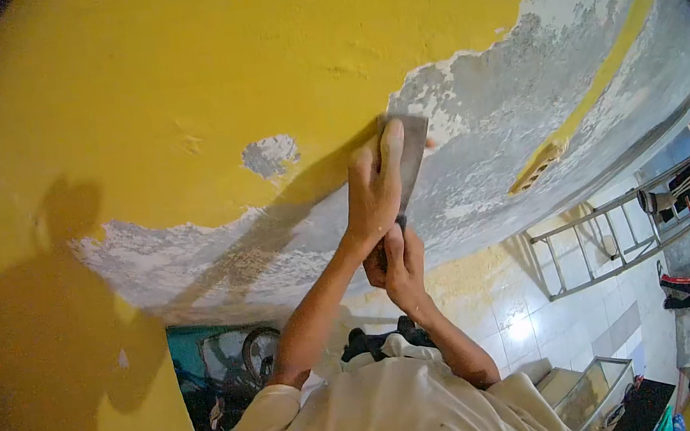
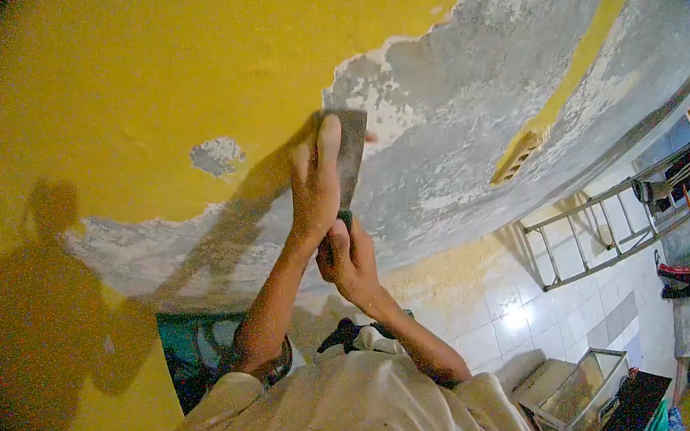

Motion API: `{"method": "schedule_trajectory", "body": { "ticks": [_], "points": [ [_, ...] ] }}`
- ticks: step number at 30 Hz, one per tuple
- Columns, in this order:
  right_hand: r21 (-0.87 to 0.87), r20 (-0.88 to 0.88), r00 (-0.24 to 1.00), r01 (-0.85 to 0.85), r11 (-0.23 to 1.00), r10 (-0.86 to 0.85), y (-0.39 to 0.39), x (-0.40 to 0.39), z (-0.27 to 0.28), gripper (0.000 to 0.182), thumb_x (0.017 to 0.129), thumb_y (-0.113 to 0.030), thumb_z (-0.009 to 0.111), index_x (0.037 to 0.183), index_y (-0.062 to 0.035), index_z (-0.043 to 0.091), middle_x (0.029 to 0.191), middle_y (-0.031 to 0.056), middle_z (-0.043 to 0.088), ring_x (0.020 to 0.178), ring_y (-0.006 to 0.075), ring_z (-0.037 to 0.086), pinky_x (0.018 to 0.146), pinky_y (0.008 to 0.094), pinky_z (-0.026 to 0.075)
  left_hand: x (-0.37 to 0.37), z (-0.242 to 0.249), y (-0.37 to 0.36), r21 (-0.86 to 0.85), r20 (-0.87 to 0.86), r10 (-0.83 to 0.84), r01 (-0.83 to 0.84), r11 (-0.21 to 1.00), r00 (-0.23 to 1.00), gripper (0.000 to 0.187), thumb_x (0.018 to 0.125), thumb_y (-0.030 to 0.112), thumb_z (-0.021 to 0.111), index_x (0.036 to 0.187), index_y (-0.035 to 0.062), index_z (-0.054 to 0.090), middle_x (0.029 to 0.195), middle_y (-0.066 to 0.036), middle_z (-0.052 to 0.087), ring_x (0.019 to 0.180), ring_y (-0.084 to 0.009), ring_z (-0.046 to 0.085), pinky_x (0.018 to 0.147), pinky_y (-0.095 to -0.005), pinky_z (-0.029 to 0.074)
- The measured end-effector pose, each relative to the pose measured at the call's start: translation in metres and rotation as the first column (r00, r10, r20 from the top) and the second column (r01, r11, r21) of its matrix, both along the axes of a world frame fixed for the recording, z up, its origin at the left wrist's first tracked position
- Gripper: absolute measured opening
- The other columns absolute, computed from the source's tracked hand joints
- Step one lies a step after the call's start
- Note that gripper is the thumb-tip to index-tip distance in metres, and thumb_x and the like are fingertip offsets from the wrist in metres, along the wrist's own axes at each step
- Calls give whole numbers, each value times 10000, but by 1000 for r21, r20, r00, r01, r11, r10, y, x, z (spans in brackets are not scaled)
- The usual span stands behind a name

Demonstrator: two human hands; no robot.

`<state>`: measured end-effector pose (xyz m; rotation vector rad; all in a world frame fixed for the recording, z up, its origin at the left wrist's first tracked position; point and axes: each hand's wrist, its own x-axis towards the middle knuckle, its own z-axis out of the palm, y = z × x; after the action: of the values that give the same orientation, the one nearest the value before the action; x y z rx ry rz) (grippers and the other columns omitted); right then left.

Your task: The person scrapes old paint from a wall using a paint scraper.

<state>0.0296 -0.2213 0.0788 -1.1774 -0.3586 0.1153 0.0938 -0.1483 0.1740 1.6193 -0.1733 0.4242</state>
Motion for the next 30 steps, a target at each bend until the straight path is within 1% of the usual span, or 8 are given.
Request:
{"method": "schedule_trajectory", "body": {
  "ticks": [3, 5, 7, 11, 15, 17, 20, 30],
  "points": [
    [-81, 123, 989, 89, 993, -79, -1, -8, -14, 356, 994, -369, 336, 882, -48, 443, 542, -26, 406, 428, 58, 379, 391, 223, 314, -1, -48, 2, -17, -60, 58, -59, 998, 997, 468, 967, 396, 365, 827, 40, 635, 640, 26, 536, 554, -65, 437, 526, -229, 354],
    [-7, -126, 991, -41, 999, 40, -6, -16, -28, 362, 990, -379, 345, 886, -48, 449, 552, -24, 414, 428, 60, 376, 390, 222, 314, 2, -61, -3, -14, 18, 86, -86, 996, 996, 468, 969, 392, 364, 828, 34, 631, 660, 14, 546, 589, -70, 451, 555, -236, 366],
    [-19, -176, 984, -24, 1000, 20, -5, -15, -16, 361, 989, -381, 350, 897, -48, 455, 565, -20, 422, 429, 62, 375, 387, 225, 312, -1, -48, -8, -124, 15, 117, -114, 986, 993, 424, 976, 296, 385, 780, 13, 632, 598, -14, 498, 556, -98, 427, 526, -268, 345],
    [-49, -44, 998, 37, 998, -39, -2, -4, -8, 346, 993, -369, 343, 888, -57, 451, 571, -14, 415, 426, 67, 376, 379, 232, 309, 5, -33, 1, 0, 6, 35, -35, 999, 999, 449, 969, 365, 380, 819, 34, 643, 697, -3, 581, 610, -78, 471, 574, -252, 382],
    [-39, -152, 987, 43, 998, -48, 2, -14, -17, 371, 990, -386, 347, 849, -57, 443, 567, -17, 425, 426, 67, 368, 386, 233, 310, -3, -56, -1, -91, -117, 27, -38, 995, 993, 463, 971, 372, 373, 812, 37, 651, 685, -5, 592, 581, -72, 469, 544, -237, 373],
    [-92, 12, 989, 146, 985, -145, 4, -11, -4, 390, 985, -413, 355, 811, -67, 406, 495, -31, 356, 364, 51, 307, 344, 222, 247, 0, -43, -3, -85, -82, 41, -48, 995, 996, 469, 971, 379, 372, 822, 40, 661, 647, 10, 565, 557, -61, 446, 520, -226, 348],
    [-41, -88, 993, 75, 996, -78, 0, -10, -1, 378, 986, -400, 356, 830, -63, 429, 508, -30, 377, 393, 54, 341, 364, 223, 272, -3, -19, -1, -131, -141, -49, 31, 991, 989, 428, 983, 308, 379, 784, 43, 651, 601, 21, 510, 503, -50, 382, 473, -240, 308],
    [-85, -82, 993, 76, 993, -83, -3, -6, 15, 361, 984, -396, 365, 872, -65, 454, 538, -30, 407, 401, 54, 362, 373, 220, 300, 2, -19, -4, -137, -15, -40, 38, 990, 999, 474, 965, 395, 374, 816, 47, 658, 672, 17, 566, 547, -55, 434, 505, -231, 343]
  ]
}}
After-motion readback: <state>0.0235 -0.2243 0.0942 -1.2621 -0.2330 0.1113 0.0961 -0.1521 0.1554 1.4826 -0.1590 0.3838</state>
